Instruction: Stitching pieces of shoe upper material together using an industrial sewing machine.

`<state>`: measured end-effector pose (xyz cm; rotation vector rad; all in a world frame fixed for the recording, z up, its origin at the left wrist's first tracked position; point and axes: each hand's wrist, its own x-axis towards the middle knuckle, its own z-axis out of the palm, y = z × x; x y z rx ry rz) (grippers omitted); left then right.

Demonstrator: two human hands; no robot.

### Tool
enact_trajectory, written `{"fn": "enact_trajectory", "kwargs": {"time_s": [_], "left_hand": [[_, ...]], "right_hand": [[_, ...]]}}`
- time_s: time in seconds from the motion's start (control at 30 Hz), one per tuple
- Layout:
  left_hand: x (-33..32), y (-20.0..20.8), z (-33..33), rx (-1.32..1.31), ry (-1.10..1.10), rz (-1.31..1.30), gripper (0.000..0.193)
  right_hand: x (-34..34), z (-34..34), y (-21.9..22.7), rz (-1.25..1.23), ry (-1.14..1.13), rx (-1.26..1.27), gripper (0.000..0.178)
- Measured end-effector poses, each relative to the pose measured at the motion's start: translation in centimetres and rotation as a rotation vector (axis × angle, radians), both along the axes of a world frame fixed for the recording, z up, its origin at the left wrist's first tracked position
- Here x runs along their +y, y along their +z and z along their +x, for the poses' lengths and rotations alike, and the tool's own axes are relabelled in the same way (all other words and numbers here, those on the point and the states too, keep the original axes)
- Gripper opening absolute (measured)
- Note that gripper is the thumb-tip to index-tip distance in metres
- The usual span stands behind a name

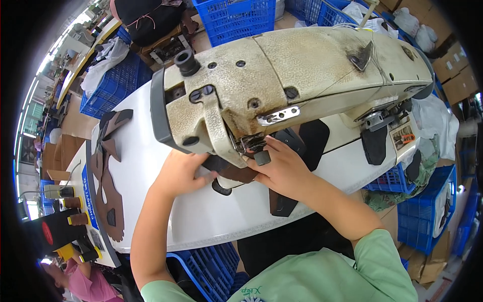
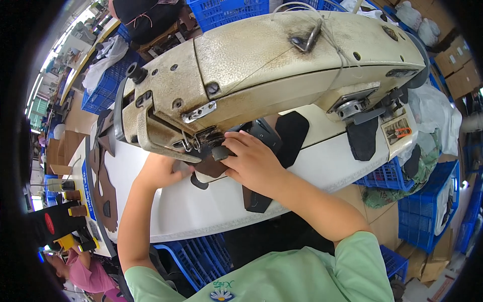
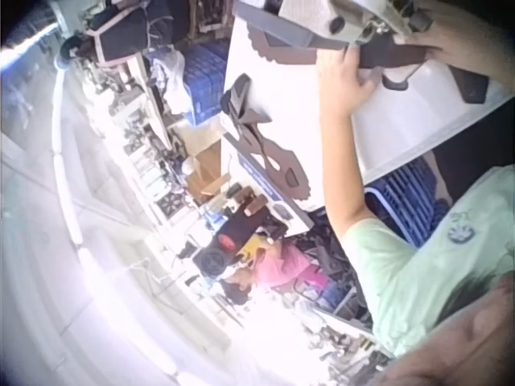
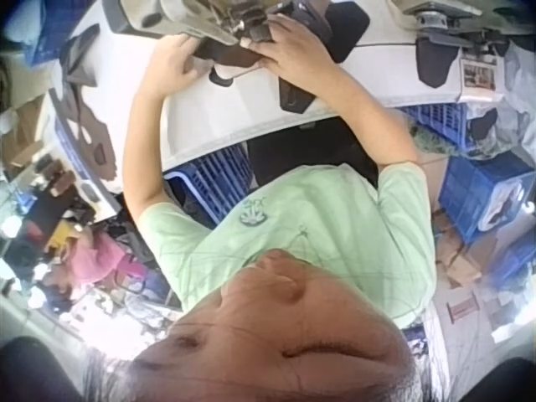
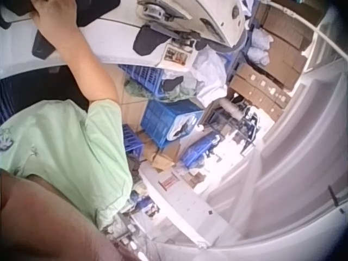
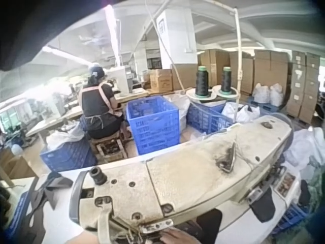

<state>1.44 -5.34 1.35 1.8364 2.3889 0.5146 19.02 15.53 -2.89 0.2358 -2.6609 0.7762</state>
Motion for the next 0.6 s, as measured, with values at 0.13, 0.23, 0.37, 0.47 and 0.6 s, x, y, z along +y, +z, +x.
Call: {"fn": "enact_trajectory", "kwargs": {"time_s": [0.13, 0.23, 0.37, 0.47, 0.6], "left_hand": [[0.1, 0.0, 0.2, -0.059, -0.039, -0.126, 0.046], [0.1, -0.5, 0.3, -0.100, 0.009, -0.301, 0.046], [-0.2, -1.7, 0.1, 0.336, -0.209, -0.150, 0.040], [0.8, -1.7, -0.1, 0.323, -0.158, 0.032, 0.036], [0.0, -2.5, 0.2, 0.366, -0.039, -0.172, 0.037]], "right_hand": [[1.6, -0.5, 0.1, -0.025, 0.065, 0.057, 0.022], [2.7, -1.1, 0.2, -0.068, 0.149, 0.062, 0.022], [3.8, -1.6, 0.3, -0.112, 0.243, 0.032, 0.022], [4.4, -1.7, 0.0, -0.099, 0.302, 0.041, 0.026], [4.6, -1.7, 0.9, -0.041, 0.327, 0.033, 0.026]]}}
